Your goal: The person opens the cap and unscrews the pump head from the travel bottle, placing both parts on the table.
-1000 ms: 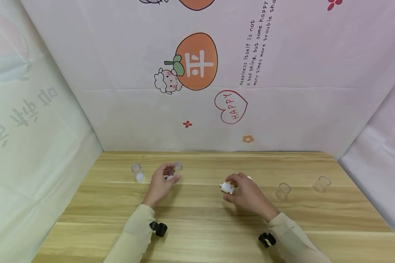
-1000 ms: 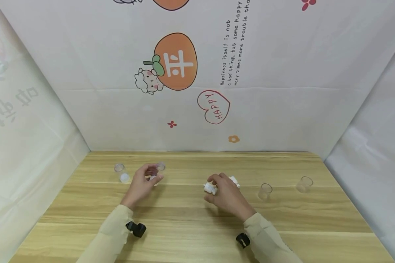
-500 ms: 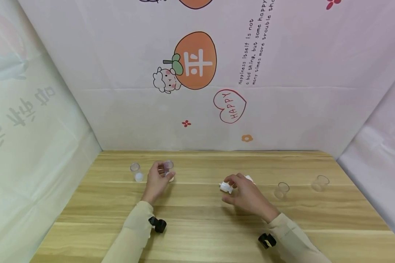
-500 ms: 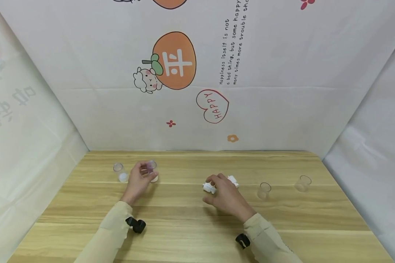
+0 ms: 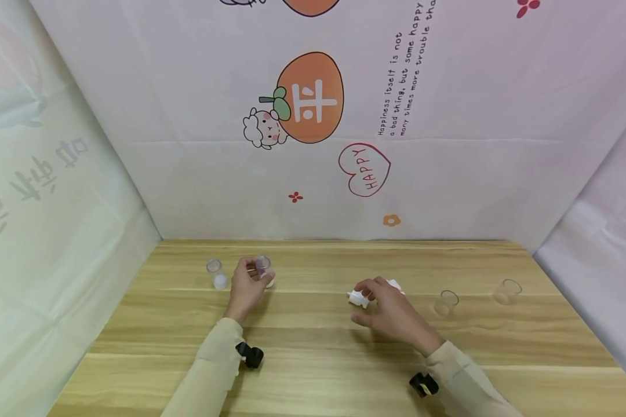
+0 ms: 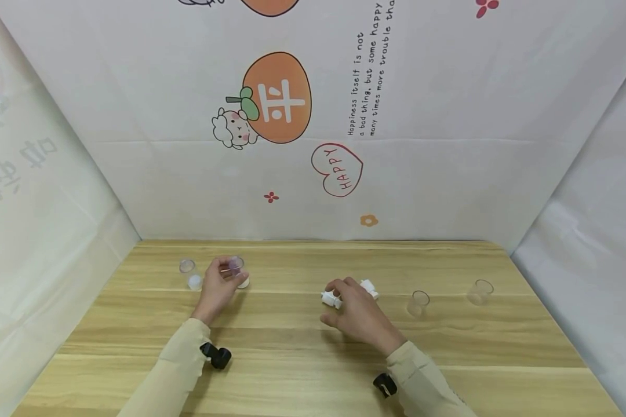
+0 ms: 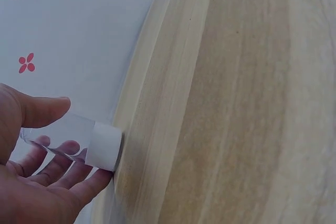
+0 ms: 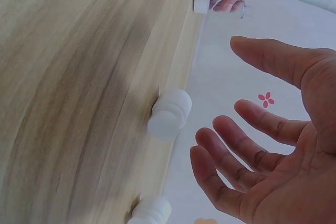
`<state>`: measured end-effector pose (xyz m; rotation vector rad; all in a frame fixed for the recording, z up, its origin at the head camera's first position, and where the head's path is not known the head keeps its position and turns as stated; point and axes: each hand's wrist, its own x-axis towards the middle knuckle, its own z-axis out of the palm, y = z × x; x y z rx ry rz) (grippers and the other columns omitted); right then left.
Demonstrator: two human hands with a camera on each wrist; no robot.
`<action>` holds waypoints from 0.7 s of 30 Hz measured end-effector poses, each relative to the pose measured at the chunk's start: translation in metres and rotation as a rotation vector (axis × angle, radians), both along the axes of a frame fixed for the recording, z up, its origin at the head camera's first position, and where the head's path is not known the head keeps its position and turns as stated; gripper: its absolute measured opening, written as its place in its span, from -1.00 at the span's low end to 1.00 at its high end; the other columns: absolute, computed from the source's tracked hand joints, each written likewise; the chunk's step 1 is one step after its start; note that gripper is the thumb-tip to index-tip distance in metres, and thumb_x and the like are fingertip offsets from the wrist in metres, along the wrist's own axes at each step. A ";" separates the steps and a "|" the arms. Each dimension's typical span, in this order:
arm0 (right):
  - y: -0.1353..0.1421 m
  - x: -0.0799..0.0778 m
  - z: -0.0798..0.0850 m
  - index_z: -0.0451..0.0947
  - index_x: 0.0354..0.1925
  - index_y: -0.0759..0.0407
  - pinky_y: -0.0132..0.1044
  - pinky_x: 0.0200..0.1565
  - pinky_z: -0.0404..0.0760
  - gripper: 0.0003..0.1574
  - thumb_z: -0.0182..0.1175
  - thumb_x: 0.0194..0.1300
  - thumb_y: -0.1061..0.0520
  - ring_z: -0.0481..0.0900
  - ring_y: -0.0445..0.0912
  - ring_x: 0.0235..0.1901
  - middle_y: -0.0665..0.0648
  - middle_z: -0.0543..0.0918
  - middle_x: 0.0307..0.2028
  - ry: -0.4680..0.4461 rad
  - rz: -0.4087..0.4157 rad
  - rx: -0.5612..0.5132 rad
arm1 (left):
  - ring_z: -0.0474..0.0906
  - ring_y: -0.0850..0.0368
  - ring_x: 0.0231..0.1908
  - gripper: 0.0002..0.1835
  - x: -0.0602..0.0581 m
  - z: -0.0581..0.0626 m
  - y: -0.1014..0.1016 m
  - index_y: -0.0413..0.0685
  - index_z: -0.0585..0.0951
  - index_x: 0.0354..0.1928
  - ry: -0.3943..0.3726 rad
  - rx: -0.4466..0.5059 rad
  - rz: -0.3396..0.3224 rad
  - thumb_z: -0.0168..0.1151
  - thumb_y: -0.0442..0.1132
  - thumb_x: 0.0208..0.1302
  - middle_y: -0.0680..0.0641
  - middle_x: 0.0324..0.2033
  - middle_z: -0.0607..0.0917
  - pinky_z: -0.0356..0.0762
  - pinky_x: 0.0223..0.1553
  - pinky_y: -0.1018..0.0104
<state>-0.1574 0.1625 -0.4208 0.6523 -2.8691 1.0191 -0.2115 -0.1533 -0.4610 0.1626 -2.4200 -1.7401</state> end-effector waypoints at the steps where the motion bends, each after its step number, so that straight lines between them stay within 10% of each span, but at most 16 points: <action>1: 0.000 0.001 0.000 0.59 0.06 0.24 -0.04 -0.08 0.60 -0.41 0.56 0.11 0.09 0.60 0.08 -0.09 0.13 0.59 -0.11 0.002 0.002 -0.001 | 0.50 -0.32 0.18 -0.45 0.000 0.000 0.000 -0.39 0.34 0.24 0.002 0.000 0.000 0.35 -0.40 0.31 -0.42 0.14 0.48 0.52 0.18 -0.05; 21: 0.002 0.007 0.000 0.59 0.07 0.23 -0.06 -0.06 0.61 -0.42 0.55 0.12 0.09 0.60 0.08 -0.08 0.12 0.60 -0.12 0.022 0.031 -0.012 | 0.52 -0.31 0.14 -0.46 -0.001 -0.002 0.001 -0.38 0.36 0.22 0.003 -0.028 0.039 0.37 -0.41 0.28 -0.41 0.10 0.50 0.53 0.16 -0.05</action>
